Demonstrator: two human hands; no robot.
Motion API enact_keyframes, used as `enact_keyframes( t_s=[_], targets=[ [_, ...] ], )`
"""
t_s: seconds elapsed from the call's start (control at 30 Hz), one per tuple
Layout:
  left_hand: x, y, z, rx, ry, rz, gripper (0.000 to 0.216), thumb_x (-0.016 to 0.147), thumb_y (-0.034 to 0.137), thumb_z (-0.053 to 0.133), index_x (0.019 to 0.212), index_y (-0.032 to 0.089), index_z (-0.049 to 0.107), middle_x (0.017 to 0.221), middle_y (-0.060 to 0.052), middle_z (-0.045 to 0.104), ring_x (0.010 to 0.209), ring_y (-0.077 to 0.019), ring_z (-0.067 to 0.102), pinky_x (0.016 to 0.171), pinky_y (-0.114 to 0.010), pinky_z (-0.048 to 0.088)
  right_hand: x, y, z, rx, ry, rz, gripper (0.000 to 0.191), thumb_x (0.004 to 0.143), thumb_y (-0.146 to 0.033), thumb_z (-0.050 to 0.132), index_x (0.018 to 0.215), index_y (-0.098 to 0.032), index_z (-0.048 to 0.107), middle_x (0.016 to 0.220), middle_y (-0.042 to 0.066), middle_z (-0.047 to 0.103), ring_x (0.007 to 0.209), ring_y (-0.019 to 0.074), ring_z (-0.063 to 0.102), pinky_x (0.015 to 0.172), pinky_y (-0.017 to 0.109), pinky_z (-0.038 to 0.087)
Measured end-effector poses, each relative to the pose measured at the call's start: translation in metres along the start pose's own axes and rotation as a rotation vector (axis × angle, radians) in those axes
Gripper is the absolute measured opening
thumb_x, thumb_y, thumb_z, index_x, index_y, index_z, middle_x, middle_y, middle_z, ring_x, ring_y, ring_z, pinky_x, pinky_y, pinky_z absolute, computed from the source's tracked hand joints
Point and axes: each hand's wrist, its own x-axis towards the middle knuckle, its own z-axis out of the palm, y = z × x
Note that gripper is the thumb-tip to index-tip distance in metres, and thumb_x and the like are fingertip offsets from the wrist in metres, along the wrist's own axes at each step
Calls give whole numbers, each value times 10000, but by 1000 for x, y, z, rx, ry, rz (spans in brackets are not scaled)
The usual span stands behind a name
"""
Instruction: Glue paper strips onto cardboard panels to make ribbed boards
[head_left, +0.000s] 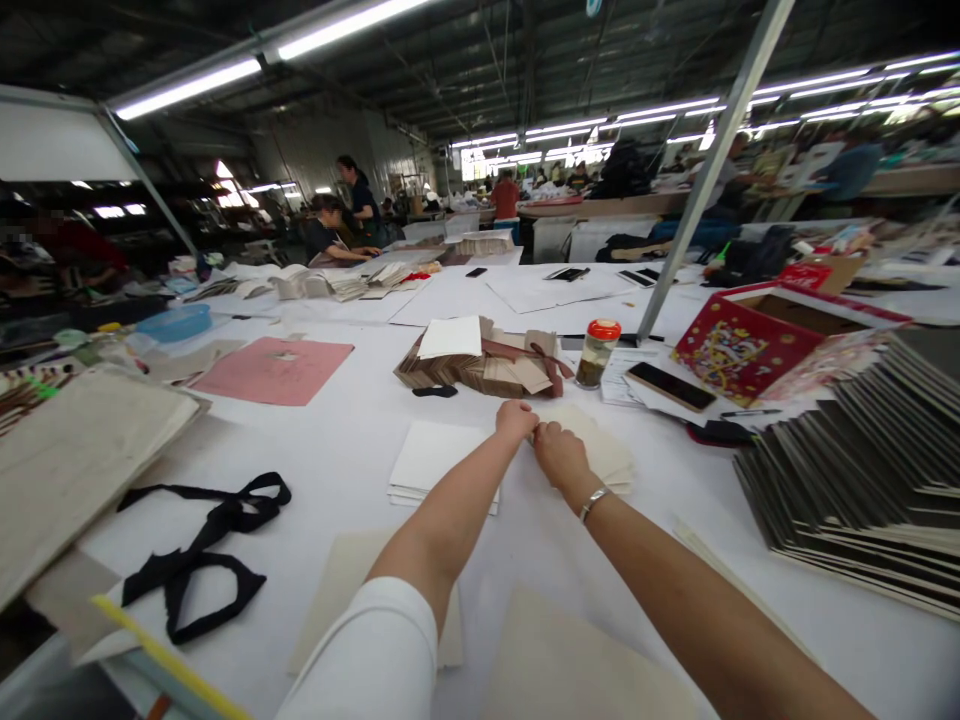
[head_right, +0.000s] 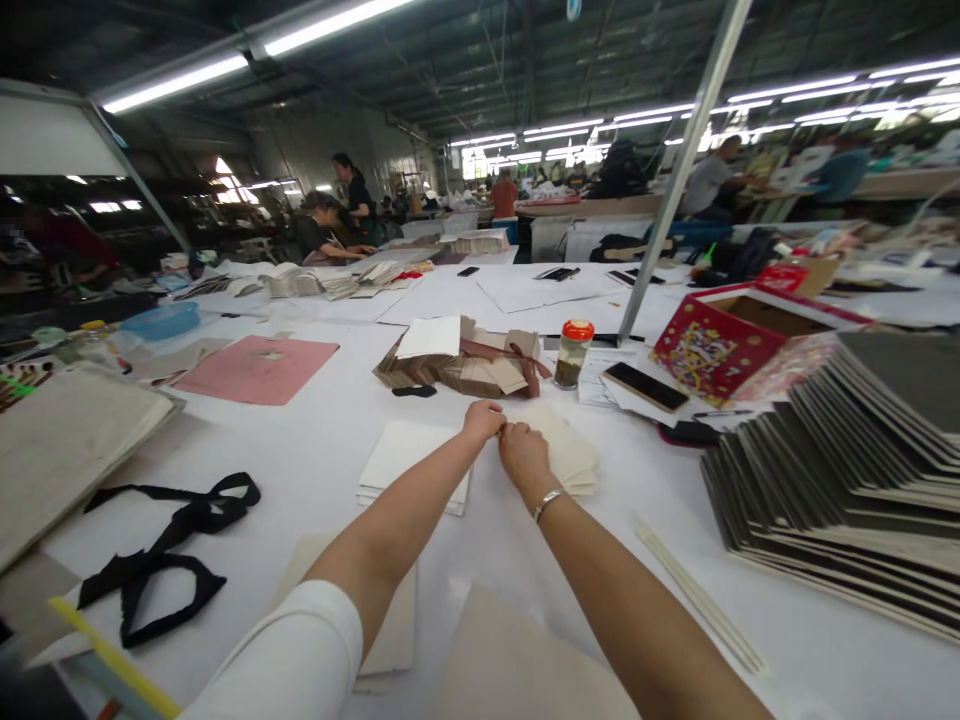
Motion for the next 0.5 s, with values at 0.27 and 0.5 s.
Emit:
enact_keyframes(
  t_s=[0.27,0.5],
  targets=[
    [-3,-10,1,-311,-112,-93,318,636,141,637,948,124,576,661,-22,613,606,-113,589,615,-232,475,15,38,-15,267,-152,94,321,912,-288,245,989,-125,511,932,134,601,854,181,582,701,258,415],
    [-27,-40,-4,-525,-151,-160,364,693,148,599,1037,130,485,702,-16,591,622,-90,578,644,-239,487,-35,87,11,497,-62,-137,506,785,-456,494,1172,-132,479,1265,120,460,1173,209,385,970,323,282]
  ],
)
